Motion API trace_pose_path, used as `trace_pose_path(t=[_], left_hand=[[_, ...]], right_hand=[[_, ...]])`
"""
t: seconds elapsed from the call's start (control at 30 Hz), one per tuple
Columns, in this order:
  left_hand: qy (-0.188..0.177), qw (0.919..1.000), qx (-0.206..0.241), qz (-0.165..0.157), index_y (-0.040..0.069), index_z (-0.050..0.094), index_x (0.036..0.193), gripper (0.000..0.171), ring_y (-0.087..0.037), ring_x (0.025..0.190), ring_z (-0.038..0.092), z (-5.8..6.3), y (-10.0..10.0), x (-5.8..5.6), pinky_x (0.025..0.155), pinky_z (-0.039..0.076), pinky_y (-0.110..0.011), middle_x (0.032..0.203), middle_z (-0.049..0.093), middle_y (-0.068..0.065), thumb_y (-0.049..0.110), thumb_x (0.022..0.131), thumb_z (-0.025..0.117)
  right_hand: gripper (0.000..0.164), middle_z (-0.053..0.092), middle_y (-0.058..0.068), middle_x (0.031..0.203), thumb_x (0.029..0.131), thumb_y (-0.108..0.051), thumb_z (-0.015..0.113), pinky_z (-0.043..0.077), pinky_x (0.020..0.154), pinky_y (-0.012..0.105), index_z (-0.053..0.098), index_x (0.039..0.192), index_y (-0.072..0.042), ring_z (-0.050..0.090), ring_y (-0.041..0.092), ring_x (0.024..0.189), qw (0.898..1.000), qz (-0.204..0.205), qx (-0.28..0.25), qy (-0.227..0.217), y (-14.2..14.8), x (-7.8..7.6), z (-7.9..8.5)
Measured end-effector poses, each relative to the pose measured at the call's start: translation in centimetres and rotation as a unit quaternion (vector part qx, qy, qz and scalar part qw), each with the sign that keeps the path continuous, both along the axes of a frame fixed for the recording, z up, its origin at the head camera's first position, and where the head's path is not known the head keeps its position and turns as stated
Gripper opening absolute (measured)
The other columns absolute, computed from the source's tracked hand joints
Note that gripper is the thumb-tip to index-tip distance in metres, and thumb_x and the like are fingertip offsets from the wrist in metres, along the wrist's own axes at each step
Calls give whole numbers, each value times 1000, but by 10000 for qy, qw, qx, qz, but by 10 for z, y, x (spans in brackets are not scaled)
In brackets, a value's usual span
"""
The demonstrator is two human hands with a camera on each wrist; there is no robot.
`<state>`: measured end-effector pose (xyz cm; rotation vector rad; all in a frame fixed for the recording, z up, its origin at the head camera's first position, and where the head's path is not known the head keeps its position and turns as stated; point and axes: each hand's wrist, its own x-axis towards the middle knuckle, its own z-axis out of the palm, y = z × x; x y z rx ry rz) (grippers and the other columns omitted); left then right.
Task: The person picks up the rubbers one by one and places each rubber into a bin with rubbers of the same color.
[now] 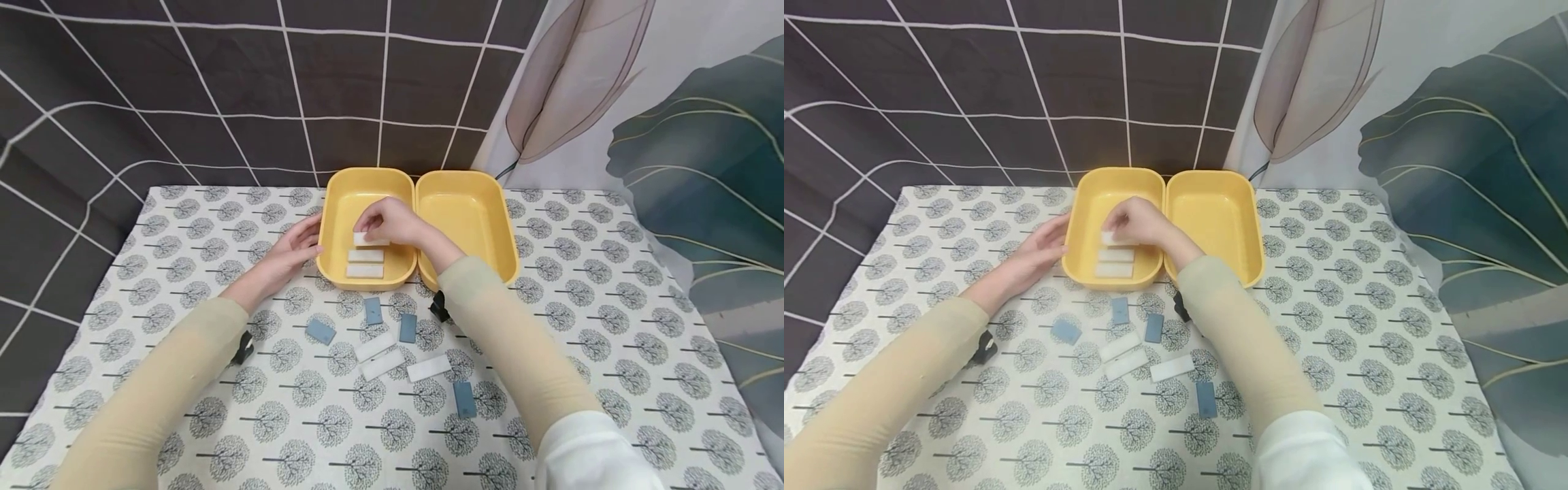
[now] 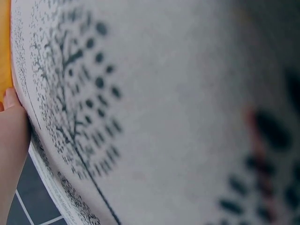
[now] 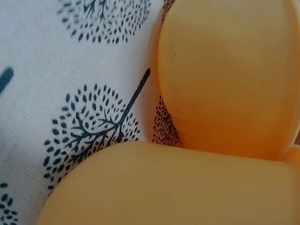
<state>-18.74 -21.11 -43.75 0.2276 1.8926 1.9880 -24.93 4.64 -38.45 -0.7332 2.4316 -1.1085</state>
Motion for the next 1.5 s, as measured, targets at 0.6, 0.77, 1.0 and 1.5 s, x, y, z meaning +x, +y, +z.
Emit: trace_pose_path(t=[0.6, 0.77, 1.0, 1.5], left_hand=[[30, 10000, 2, -24, 8, 19, 170, 78, -12, 142, 45, -3, 0, 0, 136, 25, -45, 175, 23, -19, -4, 101, 52], [-1, 10000, 36, 7, 8, 18, 170, 78, -14, 144, 43, -4, 0, 1, 136, 24, -47, 175, 23, -19, -5, 100, 52], [-9, 10000, 8, 47, 8, 19, 170, 78, -15, 143, 44, -4, 0, 0, 137, 24, -47, 175, 23, -20, -5, 100, 51], [-9, 10000, -50, 49, 8, 18, 170, 78, -24, 152, 38, -2, 0, 1, 137, 25, -45, 176, 23, -19, -6, 100, 50]], right_hand=[[18, 80, 15, 106, 92, 2, 75, 60, 92, 28, 82, 109, 0, 69, 21, 97, 9981, 191, 551, 188, -11, -10, -10], [18, 80, 15, 107, 93, 1, 74, 60, 95, 30, 82, 109, 0, 70, 23, 100, 9982, 192, 568, 98, -13, -11, -12], [18, 80, 16, 109, 93, 1, 74, 60, 97, 31, 82, 109, -1, 71, 24, 103, 9979, 150, 629, -15, -14, -12, -14], [19, 80, 16, 113, 95, -3, 72, 60, 100, 31, 81, 111, 0, 71, 24, 106, 9959, 62, 897, 88, -16, -9, -12]])
